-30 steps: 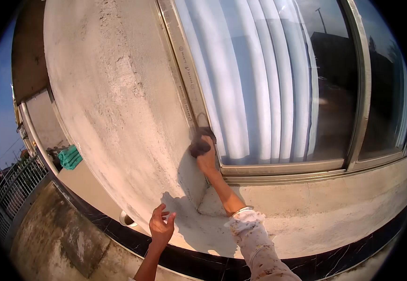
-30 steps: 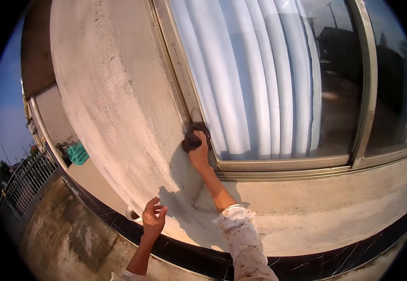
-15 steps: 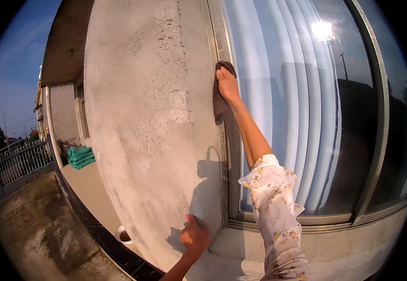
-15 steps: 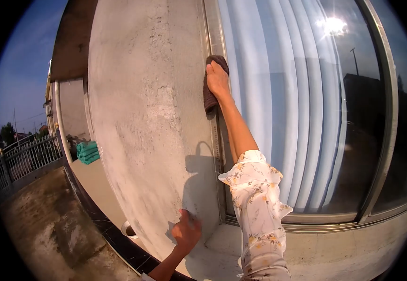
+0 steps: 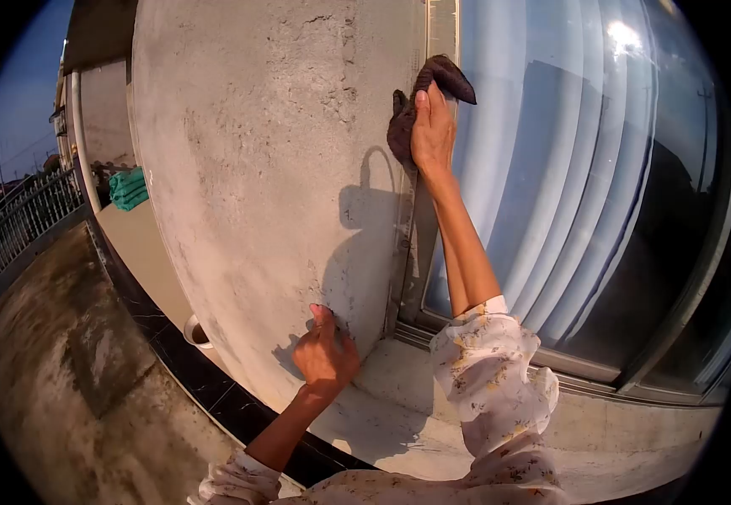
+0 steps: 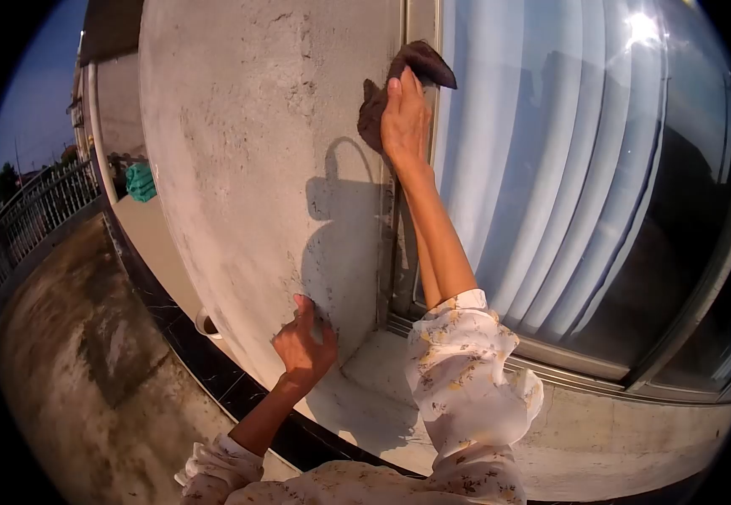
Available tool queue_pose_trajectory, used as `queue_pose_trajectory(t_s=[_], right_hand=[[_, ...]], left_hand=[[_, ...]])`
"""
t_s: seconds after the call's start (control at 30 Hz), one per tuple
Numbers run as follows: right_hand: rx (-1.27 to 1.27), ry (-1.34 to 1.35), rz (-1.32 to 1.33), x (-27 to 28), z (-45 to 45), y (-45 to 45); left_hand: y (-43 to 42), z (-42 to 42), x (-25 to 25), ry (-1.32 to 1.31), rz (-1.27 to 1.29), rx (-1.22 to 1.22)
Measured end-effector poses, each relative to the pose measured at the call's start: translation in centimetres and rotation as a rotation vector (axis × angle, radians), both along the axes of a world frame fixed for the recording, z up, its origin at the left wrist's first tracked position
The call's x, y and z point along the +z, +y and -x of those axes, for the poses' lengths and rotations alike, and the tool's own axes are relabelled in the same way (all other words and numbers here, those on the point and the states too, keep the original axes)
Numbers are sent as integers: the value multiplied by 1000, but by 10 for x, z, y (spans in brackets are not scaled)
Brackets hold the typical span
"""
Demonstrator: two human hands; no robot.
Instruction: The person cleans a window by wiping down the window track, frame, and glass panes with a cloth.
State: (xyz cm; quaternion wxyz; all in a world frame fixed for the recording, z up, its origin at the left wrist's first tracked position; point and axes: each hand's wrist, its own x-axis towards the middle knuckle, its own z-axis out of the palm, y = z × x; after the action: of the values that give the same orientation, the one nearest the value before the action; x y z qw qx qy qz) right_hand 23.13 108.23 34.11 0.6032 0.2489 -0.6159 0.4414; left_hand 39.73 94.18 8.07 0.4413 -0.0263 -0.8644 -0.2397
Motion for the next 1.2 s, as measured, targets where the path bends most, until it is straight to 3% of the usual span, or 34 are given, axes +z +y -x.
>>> queue_pose_trajectory(t_s=[0.07,0.1,0.17,0.2,0.27,0.4,0.43,0.47,0.5,0.53,0.57,0.6,0.67,0.77,0.8,0.83,0.87,0.93,0.97,1.03,1.07,1.13,1.17,1.2], right_hand=[[17,-78,-10,-90,-7,3],[23,-358,-33,-118,-31,7],[49,91,-129,-183,-21,14],[43,64,-130,-203,-29,14],[68,-309,-65,-247,-53,13],[-16,-697,-196,-303,-62,25],[-27,-619,-233,-329,-45,36],[-40,-831,-239,-318,-58,47],[66,-937,-14,-323,-49,60],[384,-799,252,-318,-58,67],[824,-838,376,-293,-84,77],[1017,-847,368,-282,-99,91],[1098,-800,456,-249,-159,85],[1297,-736,462,-283,-202,100],[1111,-824,495,-309,-217,94],[933,-921,525,-335,-231,87],[1045,-1017,434,-341,-257,54],[1275,-1137,281,-349,-305,-22],[1229,-1375,279,-359,-327,-51],[1028,-1829,202,-392,-344,-86],[1107,-1853,134,-417,-340,-103],[1369,-2205,39,-462,-328,-156],[1442,-2221,-71,-446,-337,-201],[1579,-2064,-176,-399,-365,-245]], left_hand=[[2,0,-3,12,23,47],[3,-1,-2,-1,22,40],[5,-3,3,-1,52,71],[7,-3,4,-14,30,58],[10,-1,1,5,21,62],[10,3,-2,54,-18,65],[12,-2,-1,72,-42,42],[12,-7,2,96,-64,45],[6,-2,-6,169,-48,-23],[3,-9,-7,96,-85,-72],[-3,-14,-9,62,-130,-131],[-7,-14,-21,123,-147,-212],[-19,-26,-42,194,-66,-149],[-41,-91,-82,-168,-227,-184],[-51,-117,-104,-208,-262,-161],[-67,-142,-130,-400,-292,-124],[-87,-169,-157,-585,-325,-68],[-127,-223,-213,-682,-550,86],[-149,-255,-236,-772,-646,148],[-184,-324,-259,-677,-429,449],[-202,-358,-258,-836,-436,598],[-238,-422,-286,-1027,-555,828],[-253,-451,-295,-1090,-653,980],[-269,-480,-298,-1101,-795,1044]])
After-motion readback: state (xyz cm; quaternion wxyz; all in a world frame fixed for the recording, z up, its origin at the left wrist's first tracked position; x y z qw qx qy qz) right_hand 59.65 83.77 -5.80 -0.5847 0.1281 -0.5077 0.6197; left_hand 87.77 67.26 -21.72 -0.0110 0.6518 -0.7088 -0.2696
